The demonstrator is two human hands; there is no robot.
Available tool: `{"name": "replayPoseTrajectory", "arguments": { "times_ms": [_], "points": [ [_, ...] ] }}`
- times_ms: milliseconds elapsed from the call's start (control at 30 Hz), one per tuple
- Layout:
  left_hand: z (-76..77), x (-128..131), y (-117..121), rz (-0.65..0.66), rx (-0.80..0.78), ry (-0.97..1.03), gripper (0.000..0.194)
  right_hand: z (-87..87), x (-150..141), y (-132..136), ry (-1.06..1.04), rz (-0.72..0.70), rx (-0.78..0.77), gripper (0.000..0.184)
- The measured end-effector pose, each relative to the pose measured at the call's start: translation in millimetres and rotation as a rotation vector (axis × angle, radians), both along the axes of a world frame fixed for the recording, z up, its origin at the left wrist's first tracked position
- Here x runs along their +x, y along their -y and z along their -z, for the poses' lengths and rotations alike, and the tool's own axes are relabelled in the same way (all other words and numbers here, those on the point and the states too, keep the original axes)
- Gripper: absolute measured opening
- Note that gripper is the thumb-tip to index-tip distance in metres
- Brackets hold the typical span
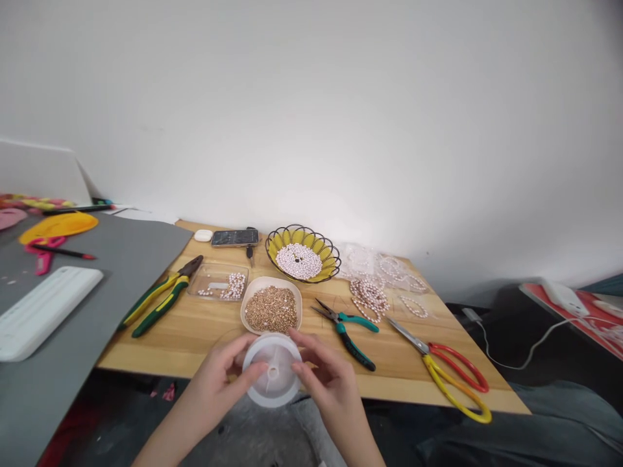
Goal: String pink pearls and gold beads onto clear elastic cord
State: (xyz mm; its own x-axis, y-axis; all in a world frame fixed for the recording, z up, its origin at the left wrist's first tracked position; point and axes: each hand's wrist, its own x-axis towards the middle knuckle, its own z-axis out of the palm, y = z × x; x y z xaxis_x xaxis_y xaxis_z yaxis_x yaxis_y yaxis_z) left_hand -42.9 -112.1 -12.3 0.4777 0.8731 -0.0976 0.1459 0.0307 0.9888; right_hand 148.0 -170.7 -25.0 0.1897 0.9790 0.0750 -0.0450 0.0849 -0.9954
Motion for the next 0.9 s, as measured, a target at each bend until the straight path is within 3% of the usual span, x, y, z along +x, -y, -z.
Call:
{"name": "replayPoseTrajectory", "arguments": {
  "times_ms": [100,267,400,567,733,900],
  "points": [
    [4.0,3,-3,-0.105,-0.078,0.072,0.034,-2.7,6,1,-0.076,0.119,0.014,0.036],
    [1.8,3,-5,-0.409,-0.164,0.147,0.045,-0.3,26,3,-0.088,0.291,0.052,0.032],
    [2.8,5,-6,-0.493,-0.228,0.230,0.047,-5.8,34,6,-0.040,0.181,-0.041,0.037],
    [13.9,8,-13,-0.547,-0.224,0.323,0.046,-4.0,22,12,0.027,-0.027,-0.159,0.038],
    [15.8,14,-18,-0.687,-0.204,0.498,0.046,16.3,3,18,-0.032,-0.075,-0.222,0.040],
    [8.3,30,-16,-0.745,-0.372,0.671,0.040,18.6,-11,20,-0.048,-0.114,-0.184,0.038]
  ]
}}
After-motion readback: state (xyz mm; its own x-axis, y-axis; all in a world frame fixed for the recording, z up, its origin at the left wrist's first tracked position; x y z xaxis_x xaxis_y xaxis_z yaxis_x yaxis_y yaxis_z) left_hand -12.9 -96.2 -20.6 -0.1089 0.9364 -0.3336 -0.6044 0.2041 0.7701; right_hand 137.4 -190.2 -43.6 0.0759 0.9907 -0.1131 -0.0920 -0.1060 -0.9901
